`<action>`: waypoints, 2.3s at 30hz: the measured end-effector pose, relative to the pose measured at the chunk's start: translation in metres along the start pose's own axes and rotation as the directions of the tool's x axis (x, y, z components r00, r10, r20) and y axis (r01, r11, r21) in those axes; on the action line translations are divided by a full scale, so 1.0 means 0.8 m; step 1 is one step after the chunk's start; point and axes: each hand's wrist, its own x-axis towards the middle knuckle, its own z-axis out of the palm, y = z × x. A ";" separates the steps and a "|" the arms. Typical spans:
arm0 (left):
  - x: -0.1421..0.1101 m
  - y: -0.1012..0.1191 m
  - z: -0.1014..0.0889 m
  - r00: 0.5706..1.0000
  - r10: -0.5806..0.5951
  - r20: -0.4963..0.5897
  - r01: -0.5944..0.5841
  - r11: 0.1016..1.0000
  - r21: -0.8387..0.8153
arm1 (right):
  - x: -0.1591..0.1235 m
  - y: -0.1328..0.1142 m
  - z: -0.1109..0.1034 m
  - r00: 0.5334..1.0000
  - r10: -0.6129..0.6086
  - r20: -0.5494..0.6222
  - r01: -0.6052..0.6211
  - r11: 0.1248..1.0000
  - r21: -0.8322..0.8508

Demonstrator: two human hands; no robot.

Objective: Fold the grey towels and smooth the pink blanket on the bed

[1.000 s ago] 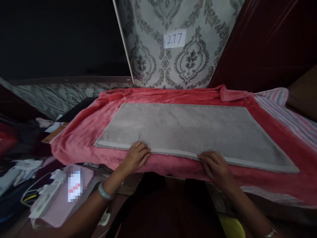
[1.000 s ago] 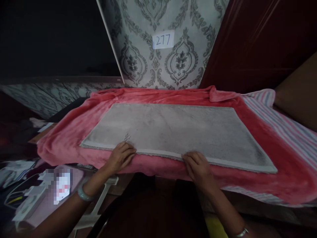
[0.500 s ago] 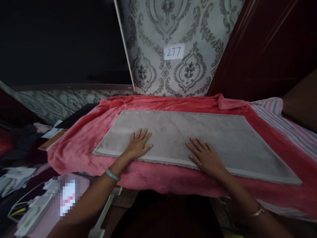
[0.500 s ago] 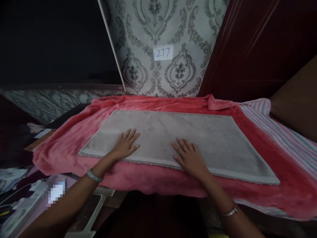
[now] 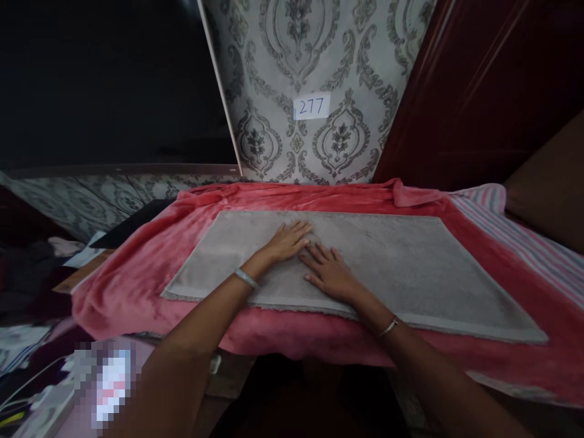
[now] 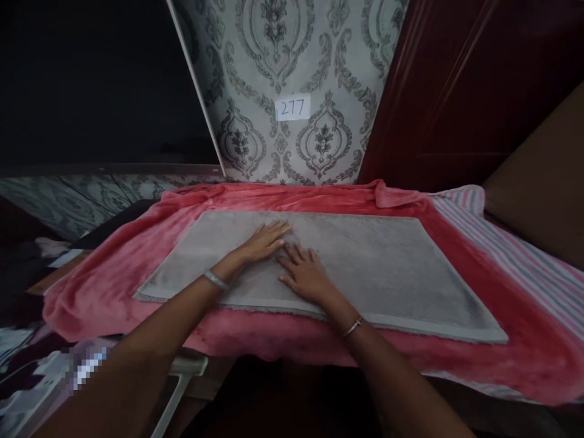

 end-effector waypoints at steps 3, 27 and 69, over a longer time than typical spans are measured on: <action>0.013 -0.011 0.015 0.995 -0.077 0.058 0.070 0.990 0.123 | -0.006 -0.002 0.008 0.999 -0.006 0.037 0.005 1.000 0.022; 0.080 0.035 0.024 0.993 0.113 -0.022 -0.106 0.970 0.218 | -0.077 0.060 -0.049 0.993 0.106 0.052 -0.111 0.989 0.101; 0.181 0.140 0.084 0.979 0.198 0.049 -0.204 0.956 0.209 | -0.220 0.052 -0.040 0.957 0.289 -0.005 -0.287 0.952 0.107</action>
